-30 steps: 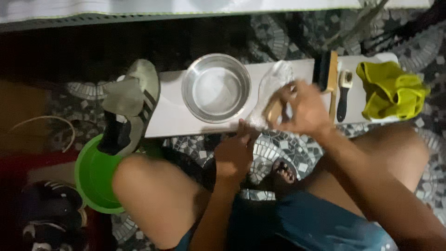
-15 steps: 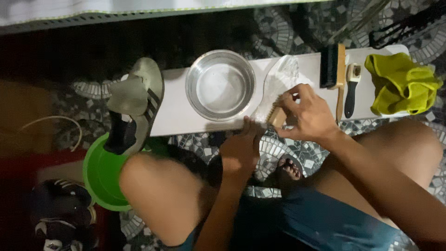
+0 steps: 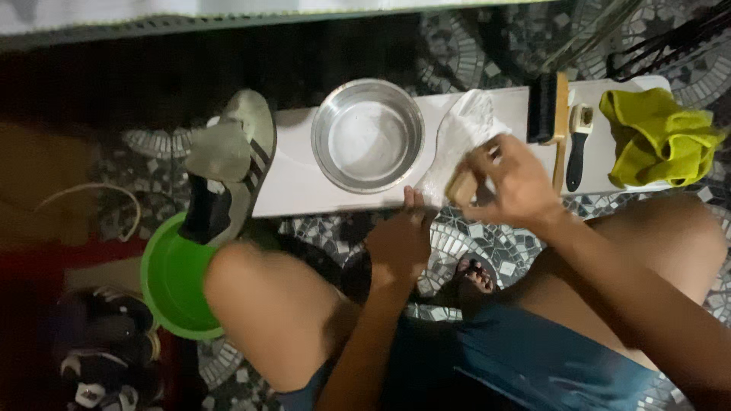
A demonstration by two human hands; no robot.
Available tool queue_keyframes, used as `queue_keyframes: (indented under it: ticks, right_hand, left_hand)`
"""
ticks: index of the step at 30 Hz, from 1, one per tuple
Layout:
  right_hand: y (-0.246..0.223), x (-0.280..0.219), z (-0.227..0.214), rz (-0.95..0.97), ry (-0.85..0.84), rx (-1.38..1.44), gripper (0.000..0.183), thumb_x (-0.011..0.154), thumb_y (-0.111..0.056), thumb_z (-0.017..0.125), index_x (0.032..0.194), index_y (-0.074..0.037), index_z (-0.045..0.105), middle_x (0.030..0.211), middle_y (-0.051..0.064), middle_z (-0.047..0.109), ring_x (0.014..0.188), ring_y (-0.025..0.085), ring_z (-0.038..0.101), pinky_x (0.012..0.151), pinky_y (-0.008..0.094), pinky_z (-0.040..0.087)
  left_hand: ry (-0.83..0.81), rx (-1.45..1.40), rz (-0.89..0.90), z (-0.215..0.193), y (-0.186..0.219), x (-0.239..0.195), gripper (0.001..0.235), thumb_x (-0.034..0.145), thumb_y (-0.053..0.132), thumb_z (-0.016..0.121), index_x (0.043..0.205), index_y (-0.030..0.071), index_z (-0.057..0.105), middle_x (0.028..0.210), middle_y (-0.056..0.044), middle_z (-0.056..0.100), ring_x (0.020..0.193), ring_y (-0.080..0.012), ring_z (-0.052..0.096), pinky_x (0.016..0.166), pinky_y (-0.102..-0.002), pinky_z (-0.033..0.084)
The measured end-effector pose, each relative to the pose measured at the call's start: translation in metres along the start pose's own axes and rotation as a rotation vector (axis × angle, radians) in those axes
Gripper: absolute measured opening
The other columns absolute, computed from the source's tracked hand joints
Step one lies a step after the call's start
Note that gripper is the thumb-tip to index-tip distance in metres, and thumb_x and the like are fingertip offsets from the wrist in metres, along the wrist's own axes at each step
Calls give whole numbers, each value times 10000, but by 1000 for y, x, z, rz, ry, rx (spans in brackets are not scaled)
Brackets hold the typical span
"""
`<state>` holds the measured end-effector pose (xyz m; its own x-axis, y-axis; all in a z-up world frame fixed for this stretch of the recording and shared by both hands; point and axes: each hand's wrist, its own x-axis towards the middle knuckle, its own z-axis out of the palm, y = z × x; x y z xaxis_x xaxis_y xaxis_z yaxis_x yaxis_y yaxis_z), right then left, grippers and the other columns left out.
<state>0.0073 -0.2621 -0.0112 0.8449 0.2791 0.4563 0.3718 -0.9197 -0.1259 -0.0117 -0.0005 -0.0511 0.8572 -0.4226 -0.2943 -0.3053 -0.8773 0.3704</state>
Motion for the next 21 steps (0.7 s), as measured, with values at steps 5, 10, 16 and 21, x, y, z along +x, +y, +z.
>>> queue_keyframes:
  ticks: [5, 10, 16, 21]
  right_hand:
    - [20, 10, 1, 194, 19, -2, 603, 696, -557, 1004, 1073, -131, 803, 1106, 171, 631, 914, 378, 688, 886, 472, 561]
    - [36, 23, -22, 315, 128, 258, 685, 781, -445, 1054, 1316, -104, 793, 1273, 198, 634, 1077, 453, 724, 994, 509, 568]
    - [22, 60, -44, 244, 163, 556, 748, 828, -333, 1068, 1449, -73, 741, 1346, 223, 644, 1229, 459, 686, 1037, 520, 548]
    - [-33, 101, -55, -1, 61, 656, 783, 738, -301, 1054, 1376, 0, 717, 1409, 287, 694, 1351, 535, 665, 1130, 628, 497]
  left_hand:
    - [365, 144, 98, 17, -2, -6, 527, 1081, 463, 598, 1498, 165, 720, 1561, -12, 725, 808, -303, 855, 901, -662, 640]
    - [396, 96, 94, 8, 2, -9, 534, 1024, 420, 661, 1472, 134, 715, 1519, -79, 752, 796, -331, 837, 780, -633, 655]
    - [332, 57, 89, -17, 13, -5, 560, 953, 387, 679, 1415, 75, 730, 1458, -149, 771, 750, -346, 841, 663, -587, 652]
    - [402, 73, 97, -10, 16, 0, 606, 885, 386, 714, 1400, 65, 733, 1416, -188, 783, 740, -402, 823, 617, -595, 636]
